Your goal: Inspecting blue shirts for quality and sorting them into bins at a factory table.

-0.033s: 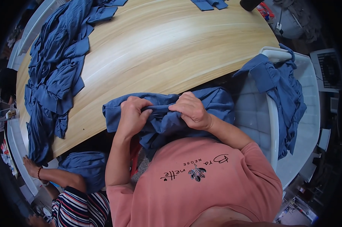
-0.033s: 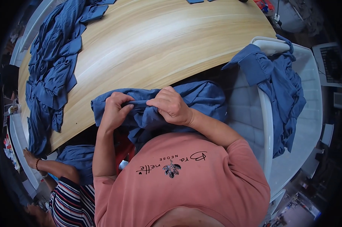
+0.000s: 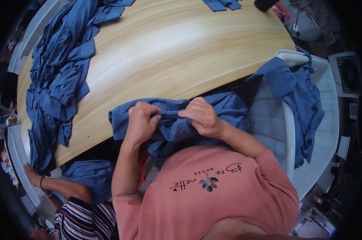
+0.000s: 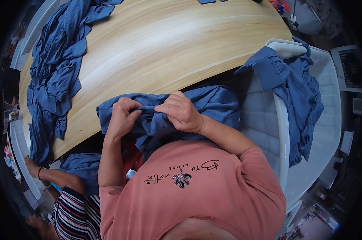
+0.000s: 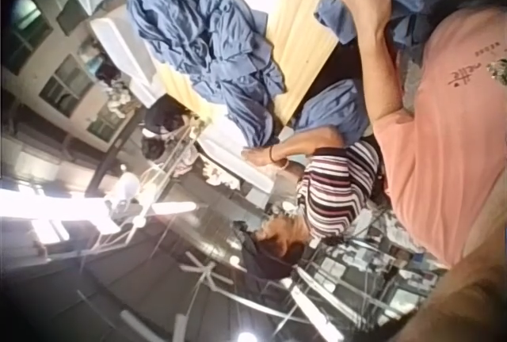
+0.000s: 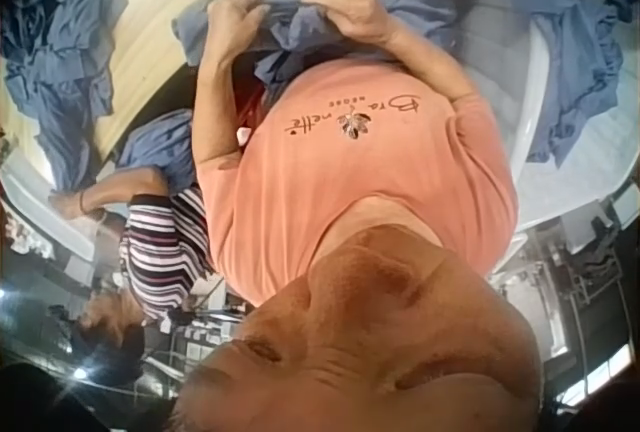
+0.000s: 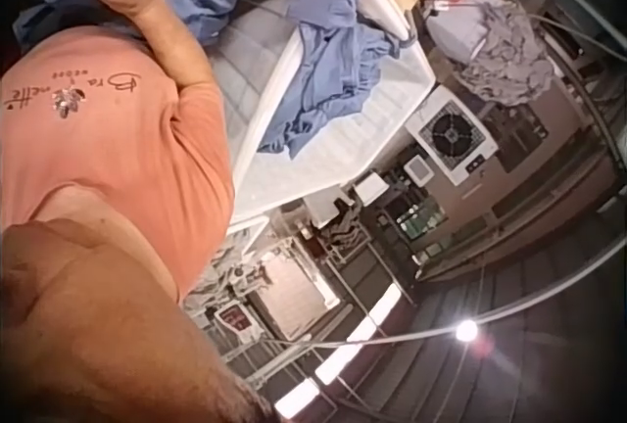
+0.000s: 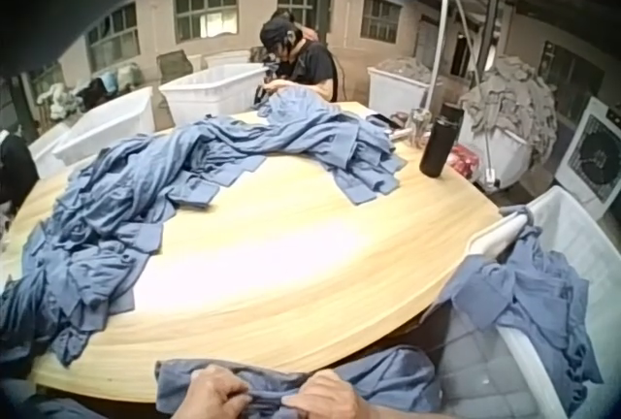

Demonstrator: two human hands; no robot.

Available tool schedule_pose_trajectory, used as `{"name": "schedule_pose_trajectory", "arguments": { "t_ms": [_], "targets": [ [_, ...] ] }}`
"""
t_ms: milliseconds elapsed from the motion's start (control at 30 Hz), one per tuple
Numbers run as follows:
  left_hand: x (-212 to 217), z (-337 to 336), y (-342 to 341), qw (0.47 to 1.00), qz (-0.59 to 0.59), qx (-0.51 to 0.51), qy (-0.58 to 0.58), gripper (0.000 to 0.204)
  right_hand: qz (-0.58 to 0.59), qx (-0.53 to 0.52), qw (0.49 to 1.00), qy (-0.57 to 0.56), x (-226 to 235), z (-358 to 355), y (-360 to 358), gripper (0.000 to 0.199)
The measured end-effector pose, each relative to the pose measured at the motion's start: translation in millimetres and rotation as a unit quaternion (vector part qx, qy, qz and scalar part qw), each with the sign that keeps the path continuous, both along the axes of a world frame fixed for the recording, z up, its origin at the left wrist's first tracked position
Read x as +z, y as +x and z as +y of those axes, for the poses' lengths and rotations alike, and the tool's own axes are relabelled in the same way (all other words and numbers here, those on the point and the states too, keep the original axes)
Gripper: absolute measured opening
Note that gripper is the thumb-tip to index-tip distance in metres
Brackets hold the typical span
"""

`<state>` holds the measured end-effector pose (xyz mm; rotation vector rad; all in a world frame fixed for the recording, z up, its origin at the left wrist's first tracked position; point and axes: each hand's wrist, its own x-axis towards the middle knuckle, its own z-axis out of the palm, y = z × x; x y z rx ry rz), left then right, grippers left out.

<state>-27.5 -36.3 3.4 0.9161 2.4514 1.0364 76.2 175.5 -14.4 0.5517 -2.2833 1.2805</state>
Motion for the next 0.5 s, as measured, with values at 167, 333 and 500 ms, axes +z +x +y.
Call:
{"name": "schedule_pose_trajectory", "arguments": {
  "t_ms": [167, 333, 500],
  "targets": [
    [0.6, 1.2, 0.2, 0.993, -0.088, 0.046, 0.059, 0.014, 0.006, 0.016, 1.0, -0.001, 6.5, -1.8, 0.3, 0.036],
    [4.9, -2.3, 0.3, 0.959, -0.257, 0.014, 0.118, 0.01, 0.025, 0.019, 0.999, -0.006, 11.1, -8.1, 1.6, 0.035],
    [1.8, 1.4, 4.7, 0.937, -0.328, 0.022, 0.115, 0.007, 0.034, 0.031, 0.999, -0.02, 12.4, -12.1, 0.7, 0.032]
  ]
}}
